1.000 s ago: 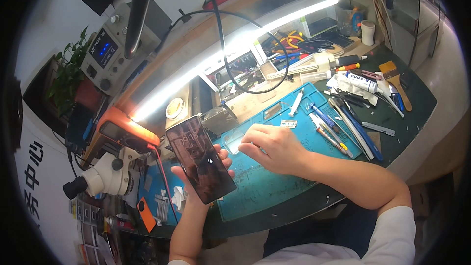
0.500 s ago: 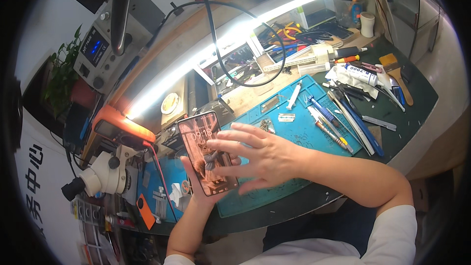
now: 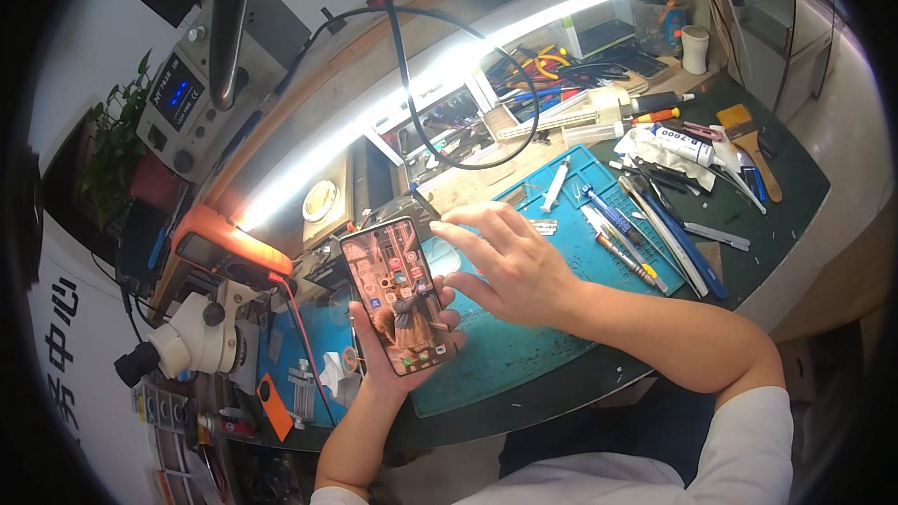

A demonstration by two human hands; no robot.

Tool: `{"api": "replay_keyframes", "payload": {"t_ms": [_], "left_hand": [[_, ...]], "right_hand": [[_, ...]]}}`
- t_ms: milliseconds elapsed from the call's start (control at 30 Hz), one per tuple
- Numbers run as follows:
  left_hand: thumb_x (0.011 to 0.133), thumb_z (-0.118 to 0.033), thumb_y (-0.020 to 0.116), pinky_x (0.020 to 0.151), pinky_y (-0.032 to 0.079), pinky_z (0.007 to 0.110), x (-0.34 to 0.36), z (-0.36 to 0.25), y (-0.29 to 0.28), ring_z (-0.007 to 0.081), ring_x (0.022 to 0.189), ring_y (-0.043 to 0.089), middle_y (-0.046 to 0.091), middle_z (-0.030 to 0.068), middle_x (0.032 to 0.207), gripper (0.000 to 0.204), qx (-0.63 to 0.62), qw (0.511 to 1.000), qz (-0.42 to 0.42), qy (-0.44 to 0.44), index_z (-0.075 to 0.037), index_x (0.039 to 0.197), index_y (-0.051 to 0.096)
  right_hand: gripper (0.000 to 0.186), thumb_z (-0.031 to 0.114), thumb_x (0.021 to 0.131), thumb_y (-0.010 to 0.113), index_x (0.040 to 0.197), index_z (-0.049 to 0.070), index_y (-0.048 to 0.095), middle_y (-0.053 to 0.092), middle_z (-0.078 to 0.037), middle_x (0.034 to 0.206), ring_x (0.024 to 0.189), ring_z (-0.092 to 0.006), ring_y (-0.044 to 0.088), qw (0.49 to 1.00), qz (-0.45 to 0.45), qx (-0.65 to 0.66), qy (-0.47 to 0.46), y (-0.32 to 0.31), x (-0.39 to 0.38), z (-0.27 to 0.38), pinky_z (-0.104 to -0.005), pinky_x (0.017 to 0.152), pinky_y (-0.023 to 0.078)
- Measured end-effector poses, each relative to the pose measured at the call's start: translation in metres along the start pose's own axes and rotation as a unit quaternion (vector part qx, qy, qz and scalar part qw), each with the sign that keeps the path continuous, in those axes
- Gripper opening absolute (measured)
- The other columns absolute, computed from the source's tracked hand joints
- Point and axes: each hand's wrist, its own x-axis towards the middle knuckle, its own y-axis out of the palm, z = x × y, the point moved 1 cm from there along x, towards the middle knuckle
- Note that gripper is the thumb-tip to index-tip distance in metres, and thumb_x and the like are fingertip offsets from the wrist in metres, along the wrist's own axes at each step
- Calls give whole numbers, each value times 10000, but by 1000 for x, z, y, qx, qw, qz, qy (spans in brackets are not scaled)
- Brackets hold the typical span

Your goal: The person disassembles a smartphone, removes the back cover, and uses a screwdriver to remove screws from the internal frame. They then use tweezers to handle small components and reassemble the device, testing the screen afterward.

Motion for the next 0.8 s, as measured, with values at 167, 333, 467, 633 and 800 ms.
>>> {"api": "replay_keyframes", "payload": {"t_ms": [167,333,467,633,800], "left_hand": [[923,-873,522,1075,536,472,2,-3,2,269,1263,609,574,135,1479,1150,-19,1000,2,-2,30,1616,360],[891,-928,473,945,536,411,2,-2,7,246,1163,631,623,141,1403,1160,24,995,-93,40,27,1549,468],[889,-939,446,997,578,468,1,-5,0,278,1210,667,611,152,1405,1168,29,995,-70,70,29,1543,457],[897,-931,442,1001,582,472,6,-5,0,287,1247,657,632,161,1400,1141,26,994,-72,72,12,1538,470],[906,-926,412,1045,555,428,4,-5,6,248,1251,644,631,128,1398,1153,68,991,-81,80,25,1558,444]], "right_hand": [[581,283,972,766,1455,16,585,596,-181,1373,1180,-387,595,999,5,32,10,2,-3,3,-497,1019,508],[640,273,906,820,1461,52,588,606,-152,1344,1175,-362,601,999,23,46,-13,-2,1,14,-463,1012,513],[593,287,882,844,1397,82,632,614,-112,1320,1140,-331,608,998,37,54,-25,0,-1,21,-445,984,522],[234,271,877,861,987,116,725,695,-9,1051,940,-234,665,995,20,78,-63,1,-10,17,-399,842,552],[203,256,886,848,992,142,719,729,10,1060,957,-209,689,992,41,100,-60,-1,-13,19,-367,797,537]]}}
